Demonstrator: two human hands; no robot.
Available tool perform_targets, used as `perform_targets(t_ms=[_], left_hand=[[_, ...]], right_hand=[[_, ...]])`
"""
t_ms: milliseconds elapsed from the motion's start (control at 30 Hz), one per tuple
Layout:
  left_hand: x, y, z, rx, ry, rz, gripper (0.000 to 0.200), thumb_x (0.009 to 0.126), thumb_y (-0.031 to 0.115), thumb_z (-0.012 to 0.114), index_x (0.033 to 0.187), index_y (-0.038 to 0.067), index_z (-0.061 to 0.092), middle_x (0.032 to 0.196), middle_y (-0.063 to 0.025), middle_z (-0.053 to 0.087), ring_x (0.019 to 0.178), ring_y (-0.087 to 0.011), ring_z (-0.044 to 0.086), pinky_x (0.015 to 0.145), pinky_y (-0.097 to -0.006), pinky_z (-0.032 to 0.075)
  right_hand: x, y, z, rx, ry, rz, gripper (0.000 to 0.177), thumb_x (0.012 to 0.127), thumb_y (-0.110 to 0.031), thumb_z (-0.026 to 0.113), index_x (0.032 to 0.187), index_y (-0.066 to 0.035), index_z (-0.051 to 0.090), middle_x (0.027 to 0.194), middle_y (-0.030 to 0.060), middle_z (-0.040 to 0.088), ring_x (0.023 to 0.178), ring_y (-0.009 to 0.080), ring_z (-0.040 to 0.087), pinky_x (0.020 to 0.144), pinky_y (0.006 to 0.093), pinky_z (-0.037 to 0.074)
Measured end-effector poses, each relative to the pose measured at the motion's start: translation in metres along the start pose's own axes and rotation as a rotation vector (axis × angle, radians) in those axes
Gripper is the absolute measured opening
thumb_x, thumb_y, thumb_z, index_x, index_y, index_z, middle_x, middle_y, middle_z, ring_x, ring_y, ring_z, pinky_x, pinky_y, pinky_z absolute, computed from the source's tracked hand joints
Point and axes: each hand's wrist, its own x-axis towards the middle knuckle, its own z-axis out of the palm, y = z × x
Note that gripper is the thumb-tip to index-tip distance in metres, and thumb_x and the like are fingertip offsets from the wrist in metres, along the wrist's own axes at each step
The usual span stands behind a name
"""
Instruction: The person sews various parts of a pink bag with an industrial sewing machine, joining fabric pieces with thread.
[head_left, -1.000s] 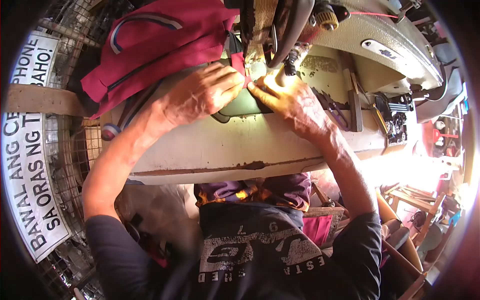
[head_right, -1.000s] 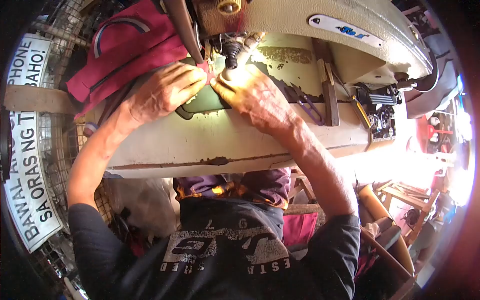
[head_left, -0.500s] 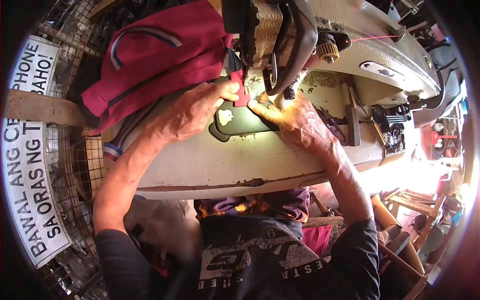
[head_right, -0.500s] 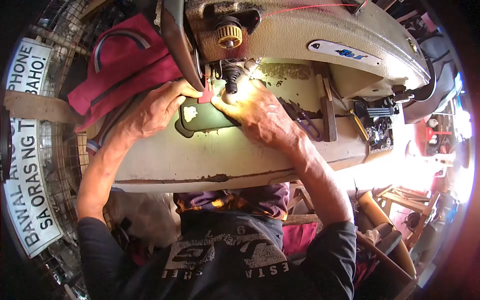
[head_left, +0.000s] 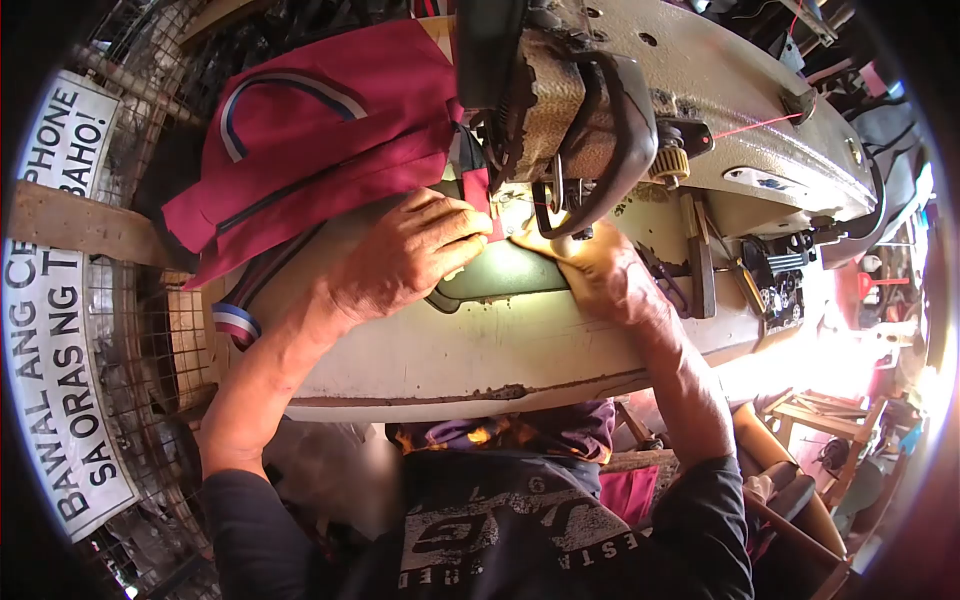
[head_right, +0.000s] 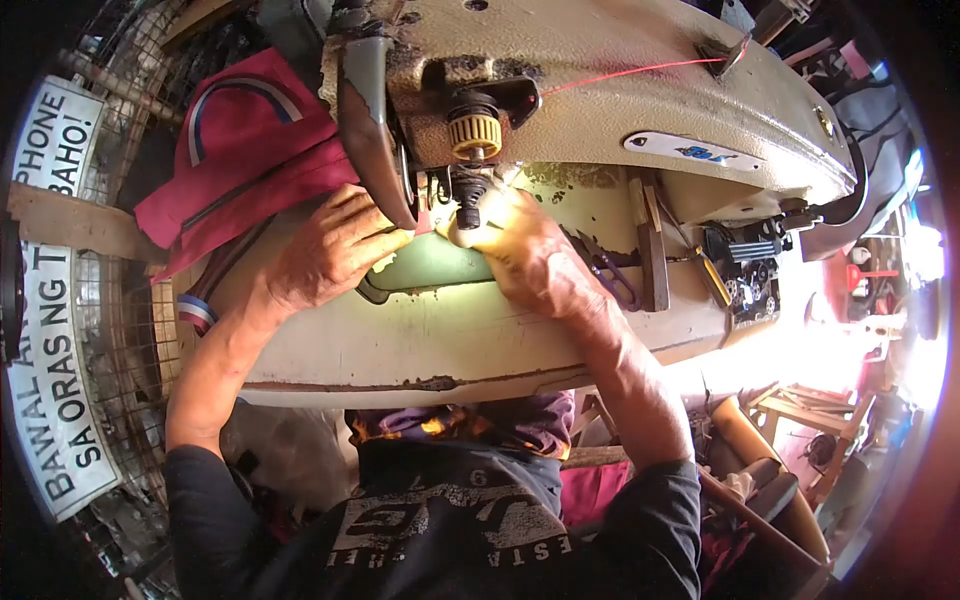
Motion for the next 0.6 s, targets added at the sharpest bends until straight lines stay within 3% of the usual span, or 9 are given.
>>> perform_targets(t_ms=[67, 267, 400, 600], left_hand=[[0.000, 0.000, 0.003, -0.027, 0.020, -0.007, 0.026, 0.077, 0.010, 0.069, 0.102, 0.002, 0.071, 0.104, -0.0059, 0.064, 0.102, -0.0227, 0.063, 0.089, -0.0384, 0.049], [0.002, -0.001, 0.003, -0.032, 0.021, -0.044, 0.023, 0.079, 0.010, 0.070, 0.101, 0.003, 0.072, 0.104, -0.0039, 0.067, 0.100, -0.0201, 0.064, 0.086, -0.0370, 0.049], [0.000, 0.000, 0.005, -0.008, 0.037, -0.044, 0.024, 0.079, 0.012, 0.070, 0.102, 0.005, 0.072, 0.106, -0.0046, 0.068, 0.101, -0.0198, 0.065, 0.086, -0.0367, 0.049], [-0.006, -0.005, 0.014, -0.079, 0.104, -0.063, 0.027, 0.077, 0.010, 0.071, 0.103, 0.005, 0.073, 0.105, -0.0052, 0.069, 0.102, -0.0230, 0.066, 0.086, -0.0377, 0.049]], right_hand=[[-0.001, -0.002, -0.008, 0.085, -0.023, 0.119, 0.021, 0.082, 0.003, 0.062, 0.100, -0.004, 0.068, 0.093, 0.0144, 0.061, 0.093, 0.0376, 0.059, 0.086, 0.0469, 0.049], [0.001, -0.001, 0.006, -0.122, -0.051, -0.057, 0.035, 0.078, -0.003, 0.066, 0.113, -0.006, 0.069, 0.097, 0.0126, 0.063, 0.096, 0.0355, 0.061, 0.088, 0.0472, 0.048], [0.009, -0.014, 0.001, -0.105, -0.104, -0.103, 0.042, 0.081, -0.010, 0.064, 0.123, -0.007, 0.069, 0.111, 0.0123, 0.067, 0.105, 0.0342, 0.062, 0.092, 0.0479, 0.048], [0.009, -0.022, -0.005, -0.203, -0.156, -0.086, 0.040, 0.082, -0.012, 0.064, 0.121, -0.005, 0.070, 0.108, 0.0117, 0.068, 0.102, 0.0339, 0.062, 0.092, 0.0468, 0.047]])
